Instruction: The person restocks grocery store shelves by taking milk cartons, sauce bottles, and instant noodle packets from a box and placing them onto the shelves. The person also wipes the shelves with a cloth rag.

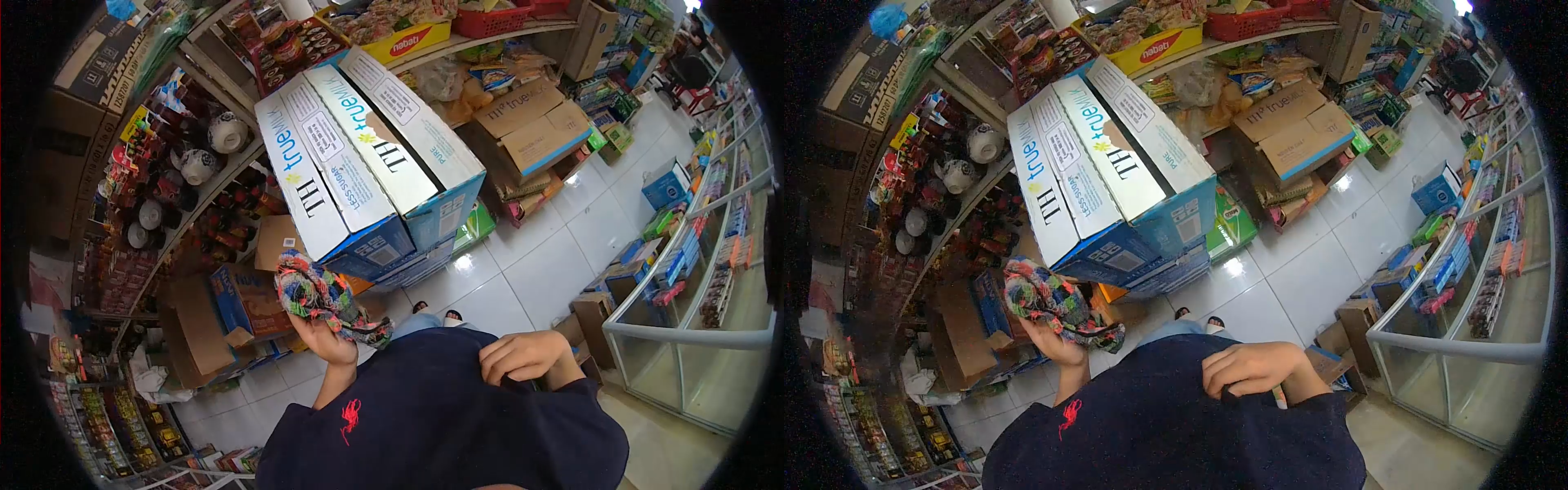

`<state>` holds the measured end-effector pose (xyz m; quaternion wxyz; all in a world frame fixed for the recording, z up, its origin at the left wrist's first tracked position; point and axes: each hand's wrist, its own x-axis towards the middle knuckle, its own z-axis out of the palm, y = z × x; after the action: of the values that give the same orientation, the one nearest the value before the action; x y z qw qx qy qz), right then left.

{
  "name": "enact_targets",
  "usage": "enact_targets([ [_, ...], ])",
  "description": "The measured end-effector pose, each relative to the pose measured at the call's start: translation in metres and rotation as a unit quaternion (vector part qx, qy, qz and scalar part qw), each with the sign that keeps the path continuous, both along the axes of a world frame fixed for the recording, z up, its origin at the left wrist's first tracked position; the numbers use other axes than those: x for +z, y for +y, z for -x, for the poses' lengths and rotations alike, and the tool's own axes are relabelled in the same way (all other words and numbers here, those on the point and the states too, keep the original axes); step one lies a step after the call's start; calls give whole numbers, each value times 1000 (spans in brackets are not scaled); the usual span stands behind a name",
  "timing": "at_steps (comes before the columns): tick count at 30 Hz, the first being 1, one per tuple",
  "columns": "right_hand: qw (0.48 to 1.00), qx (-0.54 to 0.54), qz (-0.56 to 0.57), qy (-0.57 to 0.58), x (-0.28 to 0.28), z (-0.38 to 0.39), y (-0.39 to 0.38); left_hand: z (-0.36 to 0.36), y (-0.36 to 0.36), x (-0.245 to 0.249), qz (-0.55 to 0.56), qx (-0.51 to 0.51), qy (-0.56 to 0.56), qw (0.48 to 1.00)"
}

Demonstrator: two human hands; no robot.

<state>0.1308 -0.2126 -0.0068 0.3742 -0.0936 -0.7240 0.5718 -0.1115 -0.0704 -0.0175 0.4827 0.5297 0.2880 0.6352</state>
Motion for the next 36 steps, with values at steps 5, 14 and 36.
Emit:
enact_targets([
  [5, 999, -18, 31, -1, 14, -20, 0, -10, 17, 11, 24, -33, -21, 999],
  [14, 998, -2, 50, 42, 2, -30, 32, -22, 31, -4, 18, 38, -23, 999],
  [36, 979, -77, -34, 184, -1, -216, 101, -290, -44, 24, -137, -1, 67, 988],
])
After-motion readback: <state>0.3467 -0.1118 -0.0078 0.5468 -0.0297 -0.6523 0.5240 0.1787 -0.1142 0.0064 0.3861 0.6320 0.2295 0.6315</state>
